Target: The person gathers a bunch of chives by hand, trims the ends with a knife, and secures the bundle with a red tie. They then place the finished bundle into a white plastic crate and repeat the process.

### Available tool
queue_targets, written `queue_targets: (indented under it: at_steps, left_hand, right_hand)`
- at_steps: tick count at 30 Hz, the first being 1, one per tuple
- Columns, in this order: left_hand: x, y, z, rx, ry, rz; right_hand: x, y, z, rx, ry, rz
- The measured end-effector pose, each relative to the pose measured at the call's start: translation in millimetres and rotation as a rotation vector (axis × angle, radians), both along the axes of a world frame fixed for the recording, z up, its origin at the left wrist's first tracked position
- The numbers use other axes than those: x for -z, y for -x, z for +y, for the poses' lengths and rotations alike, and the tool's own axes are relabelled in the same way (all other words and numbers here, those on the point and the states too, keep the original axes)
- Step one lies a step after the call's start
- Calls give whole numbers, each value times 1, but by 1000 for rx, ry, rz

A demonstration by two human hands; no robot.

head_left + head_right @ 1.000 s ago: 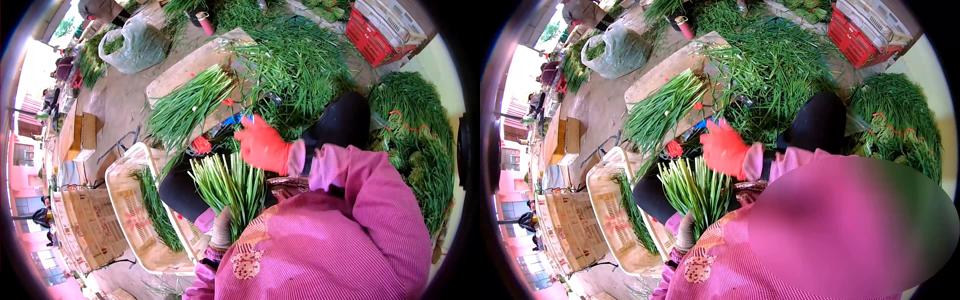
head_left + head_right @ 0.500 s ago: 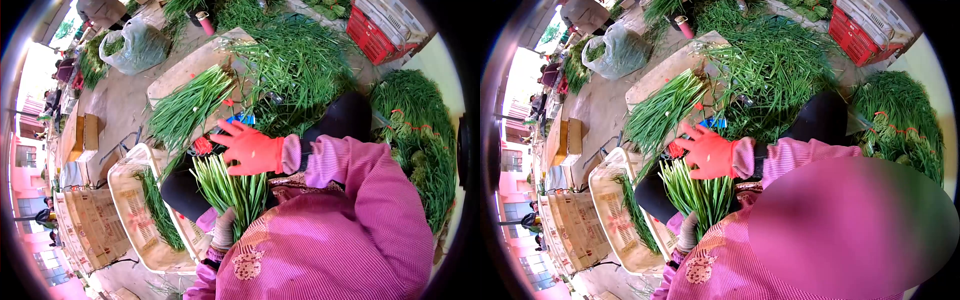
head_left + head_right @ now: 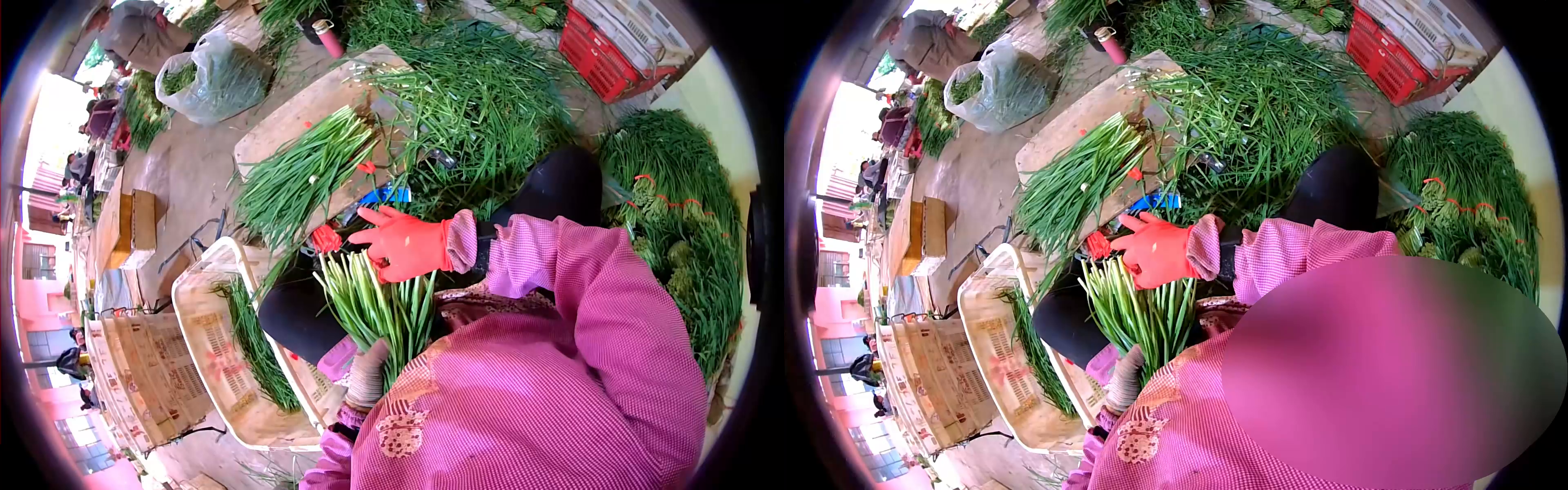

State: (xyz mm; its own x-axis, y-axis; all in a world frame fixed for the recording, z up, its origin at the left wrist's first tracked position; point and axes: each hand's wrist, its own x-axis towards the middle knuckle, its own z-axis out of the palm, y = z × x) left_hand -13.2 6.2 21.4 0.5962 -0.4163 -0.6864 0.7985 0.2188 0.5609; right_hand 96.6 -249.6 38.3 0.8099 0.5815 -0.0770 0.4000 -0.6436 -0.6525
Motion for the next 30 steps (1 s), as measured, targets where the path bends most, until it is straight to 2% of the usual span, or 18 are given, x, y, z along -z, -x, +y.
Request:
queue_targets:
  at_steps: [7,9,11,13,14,15,17,19,20,21,23,24,25,27,28,30]
  left_hand:
    - [-2,-2,-11,31,-52,-68]
    - [5,-1,-7,21,-96,-57]
    - [12,0,-3,59,-142,-53]
    - [7,0,-2,35,-100,-41]
    - [2,-1,-4,40,-90,-45]
    - [-2,-1,-5,42,-89,-47]
    - [-8,-6,-8,45,-39,33]
    - [-8,-7,-6,63,-3,71]
    - [-12,-4,-4,70,4,50]
    - [-18,-2,-3,77,9,26]
    - [-9,-2,5,126,-74,-48]
    - [-11,-2,2,79,-7,13]
    - [-12,-2,0,28,62,74]
    - [-9,-3,1,27,42,76]
    - [-14,-5,-4,13,1,83]
    - [-14,-8,-1,55,-72,36]
  right_hand:
    - [8,9,-6,163,-59,-283]
    - [12,-5,-17,269,208,-520]
    - [12,-37,-58,588,209,-772]
    - [-18,-37,-102,835,575,-844]
    - [-12,-35,-121,832,719,-908]
    - [-20,-30,-116,834,720,-909]
    - [-43,-8,-99,490,144,312]
    - [-26,9,-86,390,71,238]
    - [-22,13,-88,315,307,390]
    - [-29,11,-87,133,471,509]
    - [4,23,-92,-96,291,680]
    - [30,31,-91,-109,202,755]
    - [22,35,-83,-164,216,854]
    - [45,37,-61,-303,80,800]
    - [43,36,-49,-379,-128,883]
    - [50,37,-30,-244,-278,827]
